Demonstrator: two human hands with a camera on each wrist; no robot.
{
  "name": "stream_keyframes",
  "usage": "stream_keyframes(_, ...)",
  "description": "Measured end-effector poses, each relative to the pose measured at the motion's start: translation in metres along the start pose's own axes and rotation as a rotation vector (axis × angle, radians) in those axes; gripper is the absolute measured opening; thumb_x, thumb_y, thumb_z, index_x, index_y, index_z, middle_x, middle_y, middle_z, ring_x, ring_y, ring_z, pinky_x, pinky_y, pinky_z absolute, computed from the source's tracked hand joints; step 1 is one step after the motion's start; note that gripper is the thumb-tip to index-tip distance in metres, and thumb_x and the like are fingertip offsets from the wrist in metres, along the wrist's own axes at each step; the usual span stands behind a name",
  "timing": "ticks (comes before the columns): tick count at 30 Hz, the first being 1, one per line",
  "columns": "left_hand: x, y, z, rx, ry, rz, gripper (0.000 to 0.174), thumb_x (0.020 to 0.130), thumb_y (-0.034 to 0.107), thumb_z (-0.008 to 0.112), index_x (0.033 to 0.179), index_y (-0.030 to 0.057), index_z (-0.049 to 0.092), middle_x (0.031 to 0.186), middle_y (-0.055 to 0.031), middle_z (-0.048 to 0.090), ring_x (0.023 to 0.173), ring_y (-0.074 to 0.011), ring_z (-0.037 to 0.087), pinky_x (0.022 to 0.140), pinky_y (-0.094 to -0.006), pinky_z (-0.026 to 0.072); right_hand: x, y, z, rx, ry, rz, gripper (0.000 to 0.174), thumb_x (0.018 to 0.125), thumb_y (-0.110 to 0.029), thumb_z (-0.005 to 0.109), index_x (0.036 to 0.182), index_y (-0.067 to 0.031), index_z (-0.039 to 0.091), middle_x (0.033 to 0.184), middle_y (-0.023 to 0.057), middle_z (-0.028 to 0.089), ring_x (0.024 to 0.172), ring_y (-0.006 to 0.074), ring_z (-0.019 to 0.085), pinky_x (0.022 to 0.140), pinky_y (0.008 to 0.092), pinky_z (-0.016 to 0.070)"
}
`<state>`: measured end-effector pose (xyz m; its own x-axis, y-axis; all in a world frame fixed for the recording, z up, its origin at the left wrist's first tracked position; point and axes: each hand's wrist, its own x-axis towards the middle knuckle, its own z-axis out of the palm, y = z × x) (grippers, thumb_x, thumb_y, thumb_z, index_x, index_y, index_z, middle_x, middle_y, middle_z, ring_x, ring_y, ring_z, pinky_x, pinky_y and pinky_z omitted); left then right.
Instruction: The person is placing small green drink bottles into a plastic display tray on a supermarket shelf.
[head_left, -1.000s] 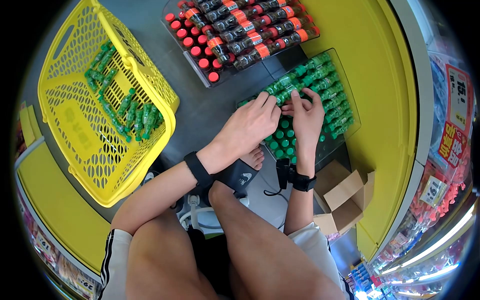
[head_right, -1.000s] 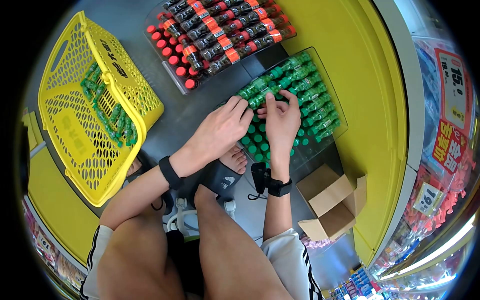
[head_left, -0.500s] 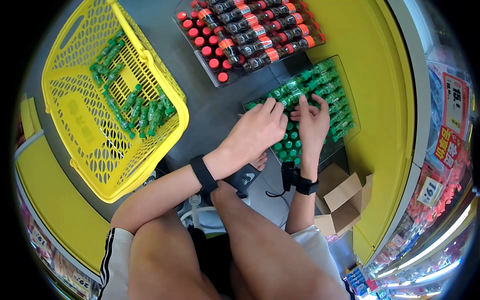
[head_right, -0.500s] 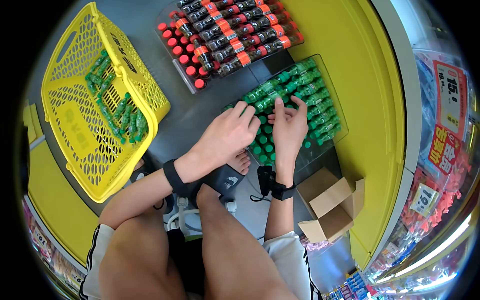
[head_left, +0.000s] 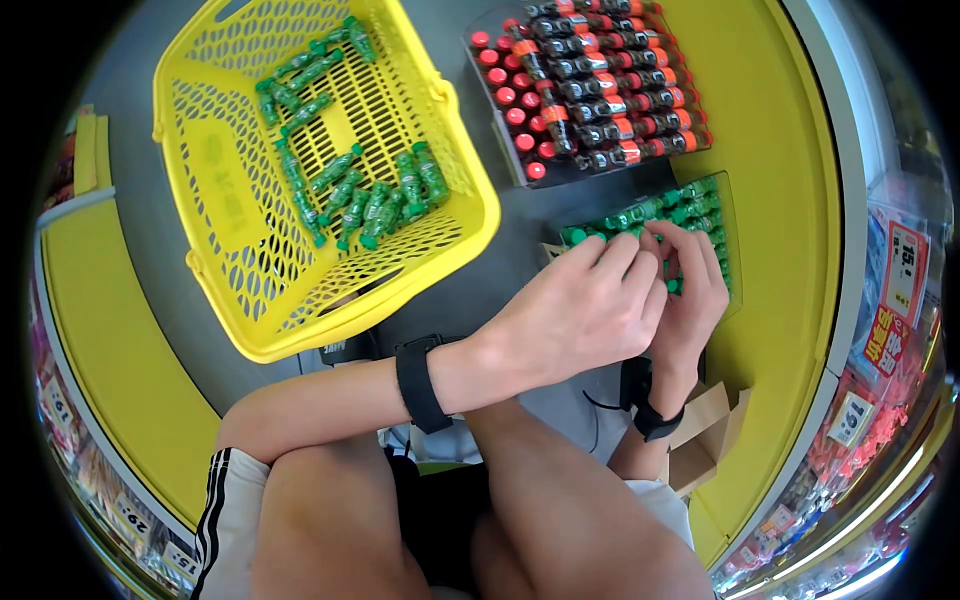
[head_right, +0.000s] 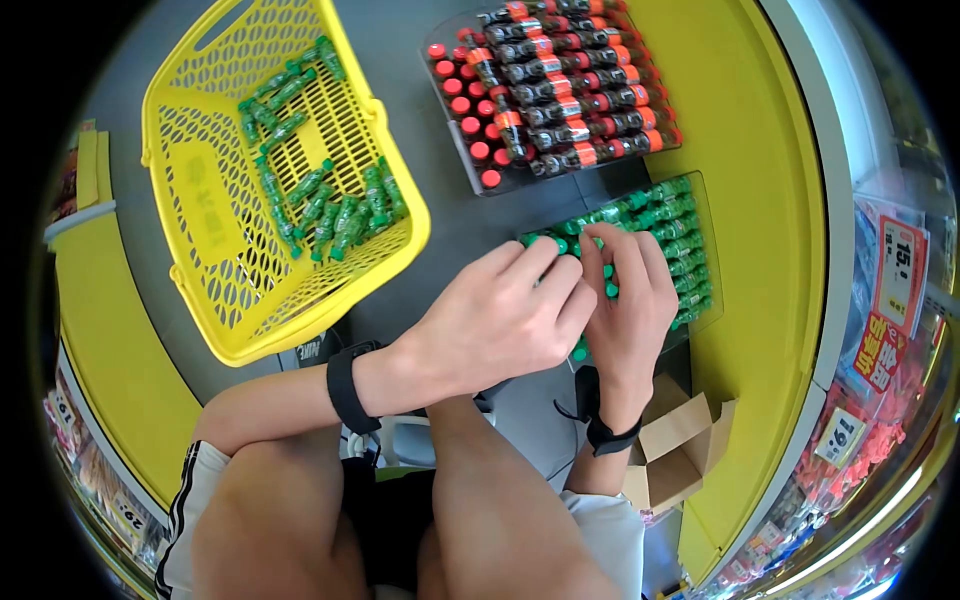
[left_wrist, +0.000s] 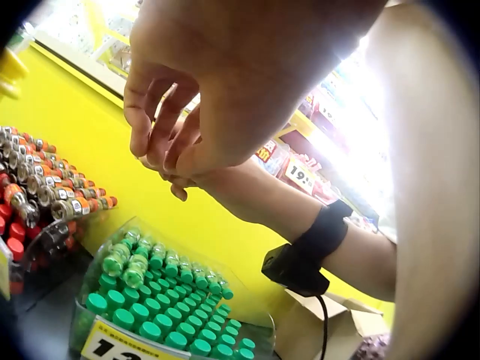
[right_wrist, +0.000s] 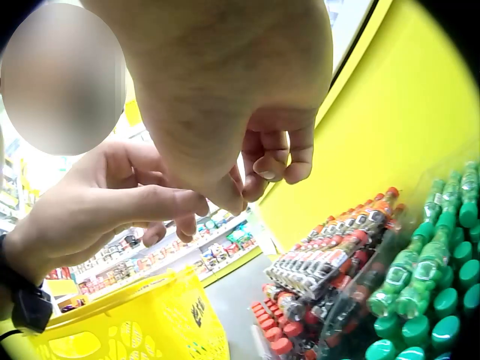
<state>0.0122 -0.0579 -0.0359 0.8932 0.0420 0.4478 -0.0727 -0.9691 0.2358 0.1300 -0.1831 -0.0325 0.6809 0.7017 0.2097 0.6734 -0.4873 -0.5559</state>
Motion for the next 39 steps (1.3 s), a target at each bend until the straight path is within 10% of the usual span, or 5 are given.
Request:
stream_keyframes(24, -0.085, -0.138, -0.117, 0.191, 0.062, -0.509, 0.016, 0.072, 0.005, 0.078, 0.084, 0.0037, 0.068, 0.083, -0.0095, 0.065, 0.087, -0.0256, 0.069, 0.077, -0.0363, 0.0569, 0.076, -0.182, 0.079, 0.047, -0.338, -0.478, 0.011, 0.090, -0.003, 0.078, 0.098, -0.0063, 0.072, 0.084, 0.0099, 0.063, 0.080, 0.0311, 0.066, 0.069, 0.0437, 0.0545)
stream_keyframes(39, -0.129, -0.226, -0.083, 0.325, -0.406, -0.898, 0.014, 0.092, 0.008, 0.072, 0.101, -0.0010, 0.076, 0.101, -0.0192, 0.070, 0.097, -0.0377, 0.073, 0.080, -0.0478, 0.0655, 0.158, -0.225, 0.179, -0.149, -0.416, -0.746, 0.003, 0.089, -0.001, 0.066, 0.091, -0.0019, 0.067, 0.086, 0.0175, 0.074, 0.084, 0.0398, 0.076, 0.070, 0.0501, 0.0618)
